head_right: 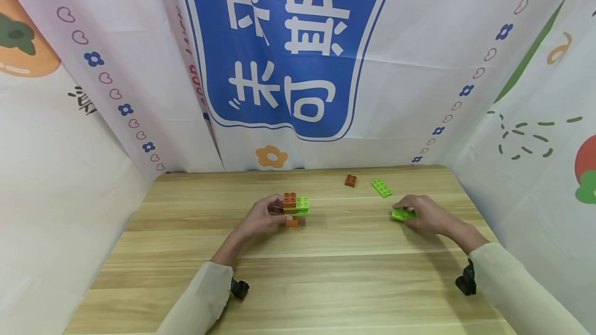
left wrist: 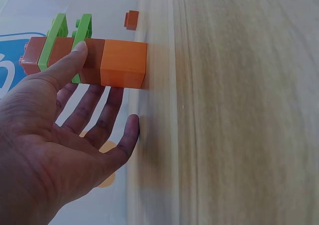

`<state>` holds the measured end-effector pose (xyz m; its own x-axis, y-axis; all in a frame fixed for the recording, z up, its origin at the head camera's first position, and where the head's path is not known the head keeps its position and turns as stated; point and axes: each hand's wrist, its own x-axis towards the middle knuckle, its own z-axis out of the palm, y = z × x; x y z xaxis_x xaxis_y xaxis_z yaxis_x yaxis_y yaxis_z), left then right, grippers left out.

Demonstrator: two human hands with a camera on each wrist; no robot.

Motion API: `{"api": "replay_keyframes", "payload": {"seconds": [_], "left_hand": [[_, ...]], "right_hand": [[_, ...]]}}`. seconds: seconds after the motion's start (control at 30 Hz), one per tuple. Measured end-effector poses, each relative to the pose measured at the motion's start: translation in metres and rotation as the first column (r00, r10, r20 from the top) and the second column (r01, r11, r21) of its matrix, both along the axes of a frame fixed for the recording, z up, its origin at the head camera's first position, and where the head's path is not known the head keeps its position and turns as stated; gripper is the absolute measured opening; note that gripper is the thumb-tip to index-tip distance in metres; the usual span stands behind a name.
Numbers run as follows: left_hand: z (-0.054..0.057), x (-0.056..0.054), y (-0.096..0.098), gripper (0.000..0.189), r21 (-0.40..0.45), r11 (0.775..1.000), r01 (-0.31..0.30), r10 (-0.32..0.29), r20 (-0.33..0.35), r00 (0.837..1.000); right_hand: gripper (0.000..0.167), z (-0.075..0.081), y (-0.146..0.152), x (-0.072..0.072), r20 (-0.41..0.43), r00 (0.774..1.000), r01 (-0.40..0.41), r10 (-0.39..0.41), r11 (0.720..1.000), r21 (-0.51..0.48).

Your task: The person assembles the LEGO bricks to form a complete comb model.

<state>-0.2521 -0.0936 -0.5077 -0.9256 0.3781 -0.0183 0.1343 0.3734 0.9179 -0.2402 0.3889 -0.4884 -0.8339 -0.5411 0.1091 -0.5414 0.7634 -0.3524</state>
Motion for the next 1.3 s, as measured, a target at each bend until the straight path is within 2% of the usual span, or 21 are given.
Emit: {"api": "replay_keyframes", "payload": {"seconds": [0.33,0.57,1.3], "left_hand": [[0.0,0.0,-0.001,0.028,0.003,1.0,0.0,0.0,0.006,1.0],[0.001,0.002,-0.001,0.027,0.004,1.0,-0.006,0.006,0.001,1.0],[0.001,0.001,0.001,0.026,-0.004,1.0,-0.002,0.002,-0.009,1.0]], "right_hand": [[0.044,0.009,-0.019,0.002,0.01,1.0,-0.013,0.013,1.0,0.022],[0.044,0.018,-0.038,0.006,-0.012,0.998,-0.057,0.057,0.998,0.028],[0.045,0.039,-0.089,0.014,0.006,0.984,-0.18,0.18,0.984,0.003]]}}
